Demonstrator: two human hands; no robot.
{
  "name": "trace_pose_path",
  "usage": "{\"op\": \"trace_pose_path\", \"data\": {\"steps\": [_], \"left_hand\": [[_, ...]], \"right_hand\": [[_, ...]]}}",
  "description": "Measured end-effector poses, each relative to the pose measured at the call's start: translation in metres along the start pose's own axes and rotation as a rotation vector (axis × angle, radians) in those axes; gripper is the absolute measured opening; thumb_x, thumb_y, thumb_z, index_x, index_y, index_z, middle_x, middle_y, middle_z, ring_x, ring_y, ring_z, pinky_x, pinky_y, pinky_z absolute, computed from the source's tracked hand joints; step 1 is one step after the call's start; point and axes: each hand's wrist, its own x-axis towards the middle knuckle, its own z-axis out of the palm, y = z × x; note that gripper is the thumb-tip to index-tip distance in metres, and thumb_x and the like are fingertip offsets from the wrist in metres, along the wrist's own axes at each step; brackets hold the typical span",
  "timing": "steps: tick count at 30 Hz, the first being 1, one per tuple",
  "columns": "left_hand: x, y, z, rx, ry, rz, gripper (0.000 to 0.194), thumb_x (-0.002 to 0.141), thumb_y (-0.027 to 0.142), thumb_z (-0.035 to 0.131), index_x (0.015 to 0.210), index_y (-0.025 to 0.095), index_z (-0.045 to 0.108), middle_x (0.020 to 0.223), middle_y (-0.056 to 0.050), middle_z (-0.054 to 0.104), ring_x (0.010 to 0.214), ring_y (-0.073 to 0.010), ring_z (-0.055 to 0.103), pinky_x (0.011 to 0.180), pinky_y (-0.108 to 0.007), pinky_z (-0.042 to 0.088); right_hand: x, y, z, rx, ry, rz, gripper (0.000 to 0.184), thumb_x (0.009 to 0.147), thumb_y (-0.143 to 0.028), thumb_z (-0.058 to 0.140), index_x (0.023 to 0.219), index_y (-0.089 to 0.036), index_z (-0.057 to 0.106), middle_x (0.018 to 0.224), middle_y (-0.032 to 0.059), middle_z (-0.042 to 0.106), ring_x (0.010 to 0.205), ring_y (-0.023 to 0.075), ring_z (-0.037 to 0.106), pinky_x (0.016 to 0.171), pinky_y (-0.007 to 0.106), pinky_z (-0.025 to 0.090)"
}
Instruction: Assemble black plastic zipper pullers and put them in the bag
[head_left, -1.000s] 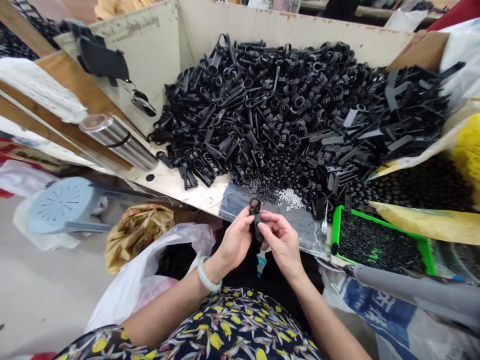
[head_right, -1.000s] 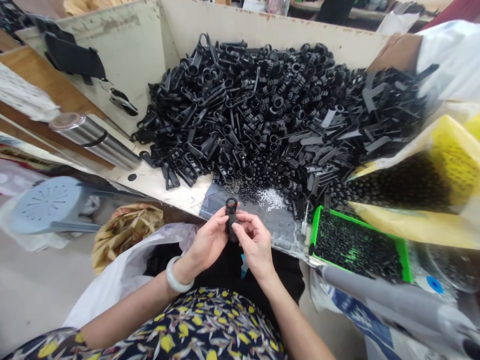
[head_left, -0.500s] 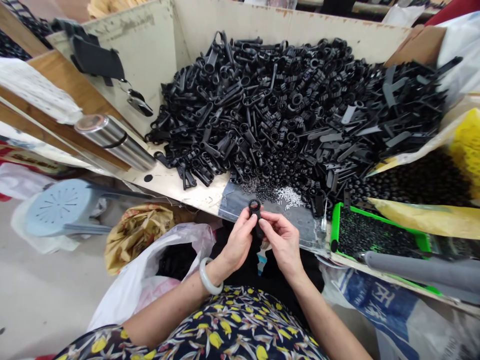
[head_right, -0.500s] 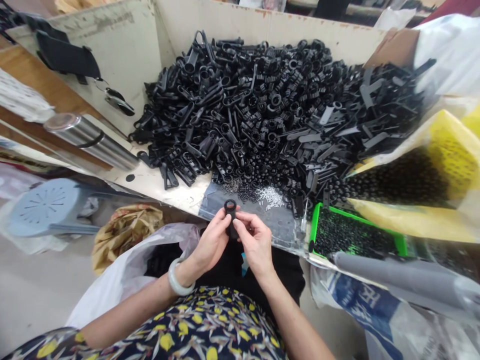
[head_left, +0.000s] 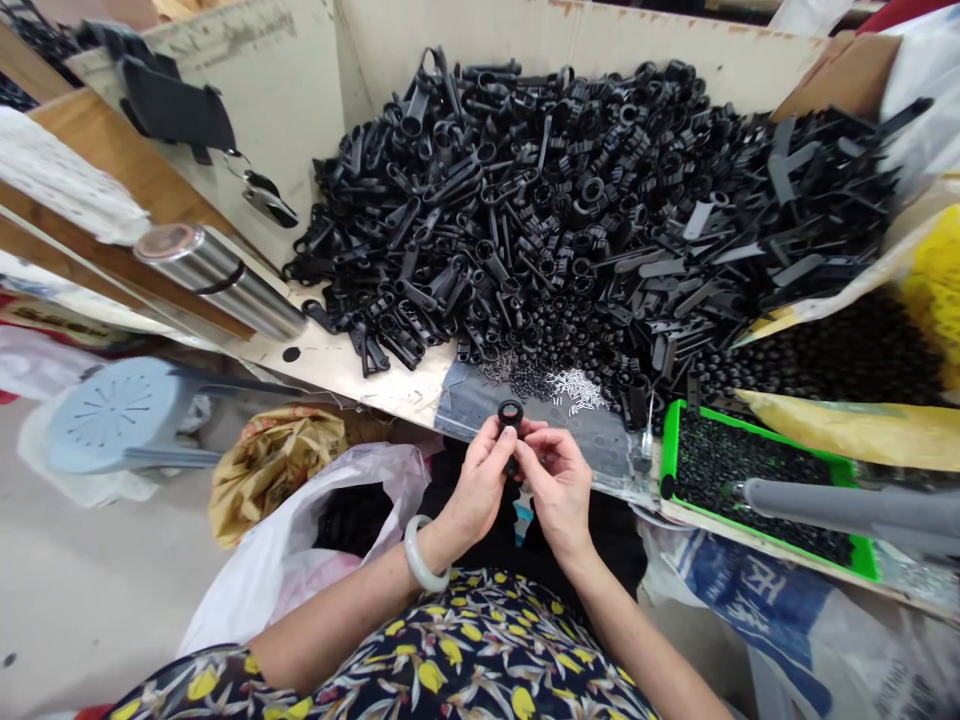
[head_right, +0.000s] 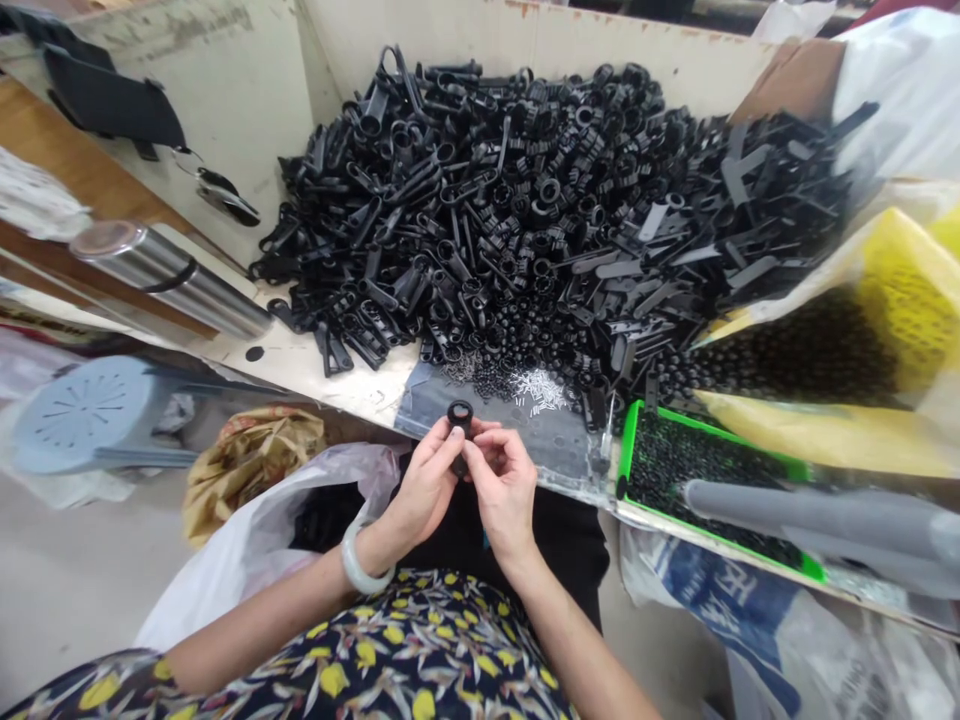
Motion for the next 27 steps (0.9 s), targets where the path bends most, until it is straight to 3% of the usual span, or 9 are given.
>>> {"op": "trace_pose_path", "data": {"steps": [5, 8, 10, 14, 18, 21, 27], "left_hand": [[0.003, 0.007, -0.002, 0.008, 0.012, 0.031, 0.026, 0.095, 0.040, 0.071, 0.107, 0.018, 0.074, 0.118, -0.010, 0.078, 0.118, -0.0267, 0.068, 0.109, -0.039, 0.048], [0.001, 0.018, -0.003, 0.014, 0.057, 0.059, 0.025, 0.095, 0.040, 0.071, 0.108, 0.018, 0.075, 0.119, -0.010, 0.078, 0.123, -0.0264, 0.066, 0.112, -0.039, 0.045], [-0.001, 0.023, -0.002, -0.020, 0.064, 0.030, 0.028, 0.094, 0.040, 0.073, 0.113, 0.020, 0.075, 0.127, -0.010, 0.076, 0.126, -0.0266, 0.064, 0.112, -0.039, 0.046], [-0.006, 0.025, -0.001, -0.088, 0.033, -0.053, 0.036, 0.091, 0.037, 0.077, 0.124, 0.020, 0.076, 0.140, -0.010, 0.070, 0.132, -0.0269, 0.060, 0.115, -0.039, 0.044], [-0.008, 0.025, -0.005, -0.075, 0.037, -0.051, 0.037, 0.089, 0.035, 0.081, 0.122, 0.020, 0.078, 0.138, -0.010, 0.071, 0.135, -0.0260, 0.059, 0.121, -0.039, 0.038], [-0.009, 0.029, -0.011, -0.001, 0.012, -0.058, 0.036, 0.087, 0.037, 0.082, 0.118, 0.018, 0.080, 0.132, -0.012, 0.074, 0.129, -0.0280, 0.063, 0.118, -0.041, 0.042], [-0.010, 0.026, -0.018, 0.113, 0.029, 0.037, 0.034, 0.086, 0.041, 0.083, 0.111, 0.017, 0.082, 0.115, -0.011, 0.080, 0.117, -0.0279, 0.070, 0.112, -0.041, 0.048]], "right_hand": [[-0.001, 0.004, -0.006, -0.128, -0.067, -0.099, 0.020, 0.094, -0.041, 0.073, 0.100, -0.023, 0.066, 0.099, 0.0024, 0.068, 0.076, 0.0149, 0.063, 0.071, 0.028, 0.057], [-0.001, 0.005, -0.012, -0.197, -0.088, -0.108, 0.033, 0.091, -0.041, 0.077, 0.114, -0.025, 0.059, 0.104, 0.0022, 0.066, 0.088, 0.0173, 0.066, 0.081, 0.031, 0.058], [0.000, 0.005, -0.013, -0.244, -0.178, -0.096, 0.041, 0.089, -0.042, 0.078, 0.120, -0.026, 0.056, 0.113, 0.0040, 0.066, 0.096, 0.0192, 0.068, 0.085, 0.033, 0.059], [0.004, 0.000, -0.008, -0.341, -0.320, -0.169, 0.026, 0.097, -0.040, 0.068, 0.117, -0.025, 0.062, 0.114, 0.0047, 0.065, 0.097, 0.0190, 0.065, 0.086, 0.032, 0.056], [0.005, -0.005, -0.003, -0.451, -0.290, -0.235, 0.015, 0.100, -0.037, 0.063, 0.101, -0.023, 0.065, 0.098, 0.0017, 0.064, 0.086, 0.0166, 0.061, 0.079, 0.029, 0.050], [0.000, -0.006, -0.001, -0.468, -0.260, -0.227, 0.017, 0.102, -0.037, 0.061, 0.096, -0.022, 0.066, 0.093, 0.0009, 0.065, 0.082, 0.0159, 0.060, 0.076, 0.029, 0.048], [-0.009, -0.002, 0.005, -0.314, -0.210, -0.189, 0.016, 0.101, -0.036, 0.063, 0.097, -0.022, 0.068, 0.113, 0.0057, 0.069, 0.103, 0.0201, 0.067, 0.089, 0.030, 0.053]]}}
